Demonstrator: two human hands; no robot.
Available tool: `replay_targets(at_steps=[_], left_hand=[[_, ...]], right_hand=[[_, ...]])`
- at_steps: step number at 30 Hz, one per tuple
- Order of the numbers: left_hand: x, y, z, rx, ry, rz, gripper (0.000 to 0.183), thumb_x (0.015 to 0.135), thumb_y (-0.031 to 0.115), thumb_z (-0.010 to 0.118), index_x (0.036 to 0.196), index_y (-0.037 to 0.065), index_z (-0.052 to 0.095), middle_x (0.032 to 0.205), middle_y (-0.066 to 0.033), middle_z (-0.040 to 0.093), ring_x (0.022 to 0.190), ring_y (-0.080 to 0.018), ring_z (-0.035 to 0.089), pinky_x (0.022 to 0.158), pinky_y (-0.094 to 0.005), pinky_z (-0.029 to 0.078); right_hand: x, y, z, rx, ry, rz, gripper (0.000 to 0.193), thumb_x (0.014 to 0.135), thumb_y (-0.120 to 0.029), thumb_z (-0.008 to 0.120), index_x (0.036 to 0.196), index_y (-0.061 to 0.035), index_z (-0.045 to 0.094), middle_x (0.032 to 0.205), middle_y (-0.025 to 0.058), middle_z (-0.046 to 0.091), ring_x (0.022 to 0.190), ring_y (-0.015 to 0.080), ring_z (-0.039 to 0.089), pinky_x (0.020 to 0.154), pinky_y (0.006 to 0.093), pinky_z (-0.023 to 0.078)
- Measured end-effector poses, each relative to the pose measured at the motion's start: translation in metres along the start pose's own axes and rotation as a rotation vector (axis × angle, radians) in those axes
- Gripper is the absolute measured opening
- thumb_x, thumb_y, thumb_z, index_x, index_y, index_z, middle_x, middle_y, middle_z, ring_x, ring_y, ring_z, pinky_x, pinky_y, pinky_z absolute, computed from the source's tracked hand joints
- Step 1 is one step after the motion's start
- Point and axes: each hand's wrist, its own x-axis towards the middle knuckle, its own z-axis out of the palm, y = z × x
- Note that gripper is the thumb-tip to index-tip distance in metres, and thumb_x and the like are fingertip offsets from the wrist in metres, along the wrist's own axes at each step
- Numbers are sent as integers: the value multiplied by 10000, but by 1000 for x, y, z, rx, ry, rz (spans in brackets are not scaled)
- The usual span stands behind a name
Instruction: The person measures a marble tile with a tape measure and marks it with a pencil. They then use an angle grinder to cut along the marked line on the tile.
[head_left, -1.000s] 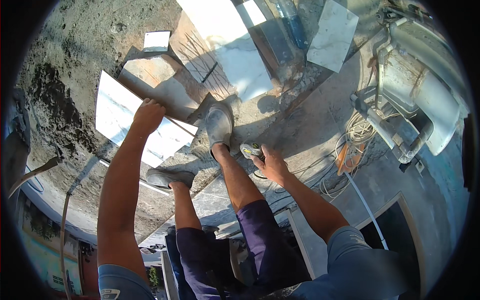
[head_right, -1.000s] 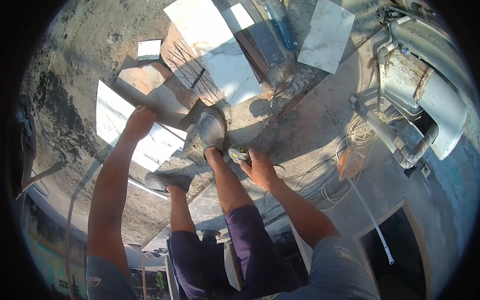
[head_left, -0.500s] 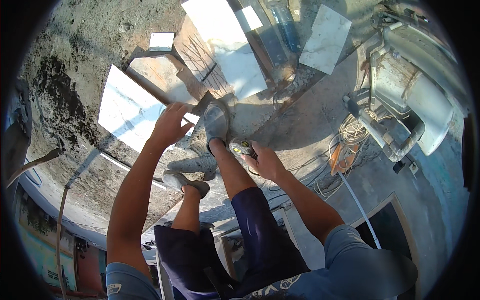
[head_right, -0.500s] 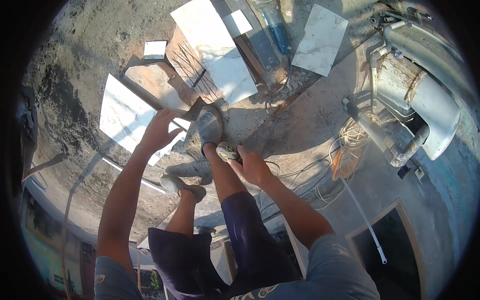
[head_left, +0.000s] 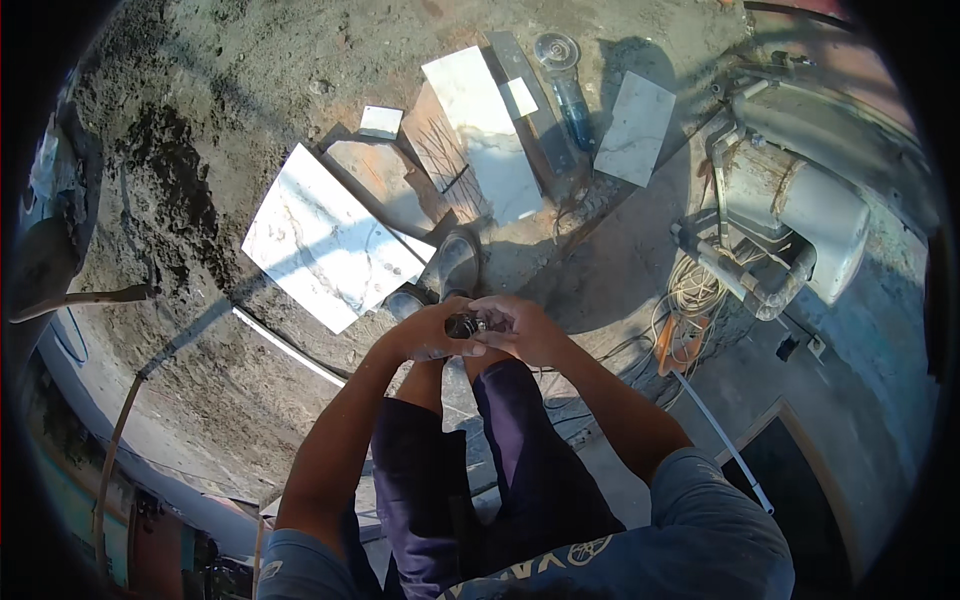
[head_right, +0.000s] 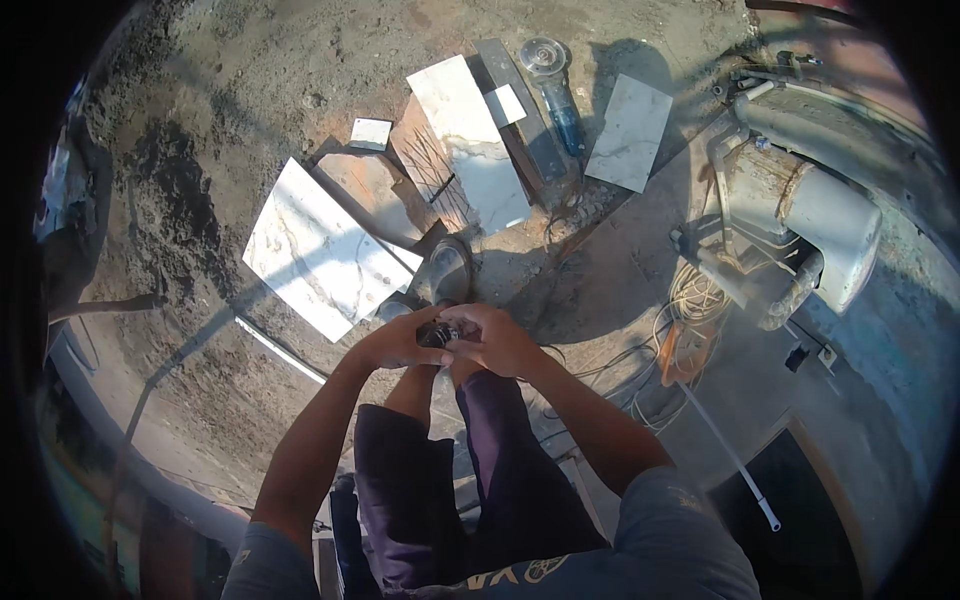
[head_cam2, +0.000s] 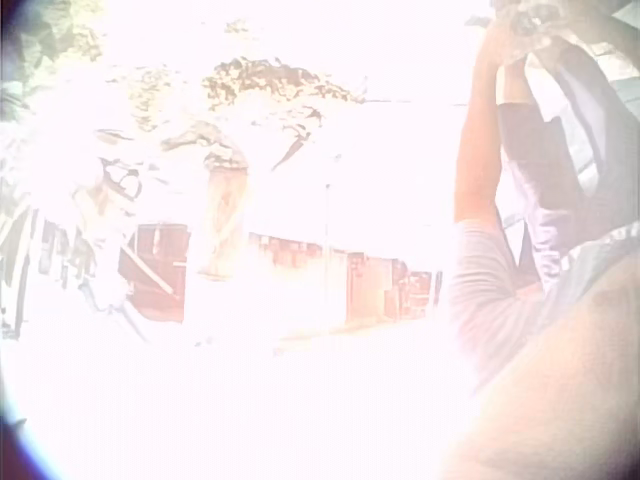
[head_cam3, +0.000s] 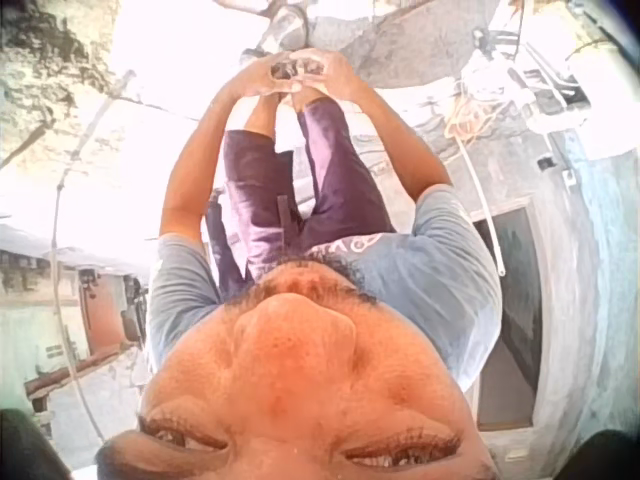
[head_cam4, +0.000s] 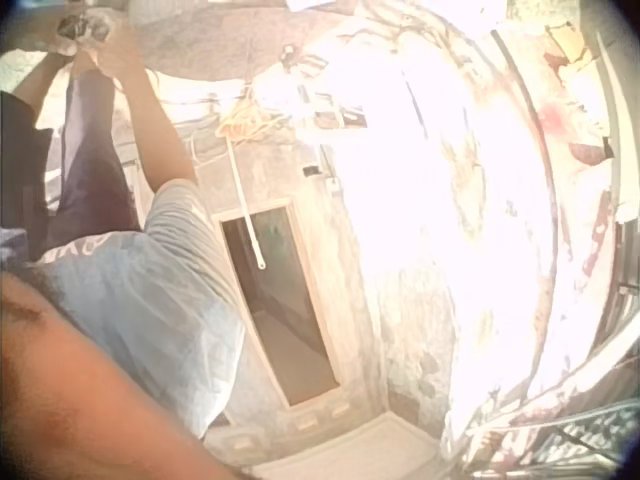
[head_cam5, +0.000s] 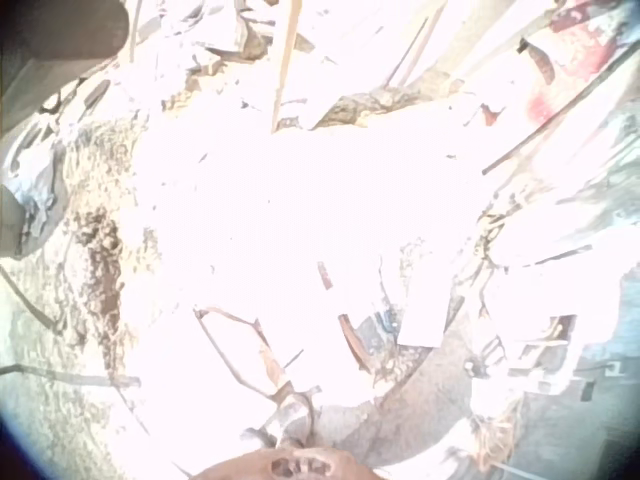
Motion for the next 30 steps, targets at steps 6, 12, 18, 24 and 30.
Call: replay_targets(at_steps=[6, 12, 18, 24, 30], left_hand=[[-46, 28, 3, -37, -19, 43, 437, 1039, 349, 570, 1402, 106, 570, 1131, -163, 688, 1020, -255, 661, 902, -376, 510], [-42, -4, -13, 95, 203, 268, 251, 1051, 237, 532, 1114, 17, 636, 890, -101, 657, 829, -186, 630, 765, -345, 501], [-9, -54, -43, -346, 402, 189, 298, 1077, 309, 524, 953, 56, 619, 791, 15, 589, 690, -60, 540, 564, -263, 446], [44, -77, -110, -924, 452, 218, 355, 1015, 414, 615, 1090, 67, 591, 936, -134, 692, 808, -222, 714, 706, -410, 642], [85, -81, -188, -928, 429, 308, 406, 1041, 393, 576, 1262, 53, 584, 920, -129, 693, 793, -217, 713, 699, -409, 633]], right_hand=[[-12, -46, 3, 79, -101, 60, 460, 938, -106, 723, 1351, 3, 553, 1003, 35, 647, 925, 89, 602, 818, 271, 499], [39, -54, -21, 139, -237, 51, 473, 971, -151, 685, 1382, 22, 526, 1091, 82, 682, 1005, 129, 641, 891, 290, 513], [164, 29, -95, -773, 486, -35, 944, 790, -548, 805, 1453, 19, 447, 1326, 254, 569, 1251, 376, 567, 1051, 456, 462], [265, 68, -123, -1098, 640, 38, 1177, 758, -619, 789, 1591, -20, 213, 1524, 325, 340, 1421, 469, 333, 1158, 554, 284], [290, 119, -142, -1025, 742, -215, 1200, 701, -541, 843, 1593, -63, 197, 1516, 360, 240, 1332, 508, 327, 1127, 572, 253]])
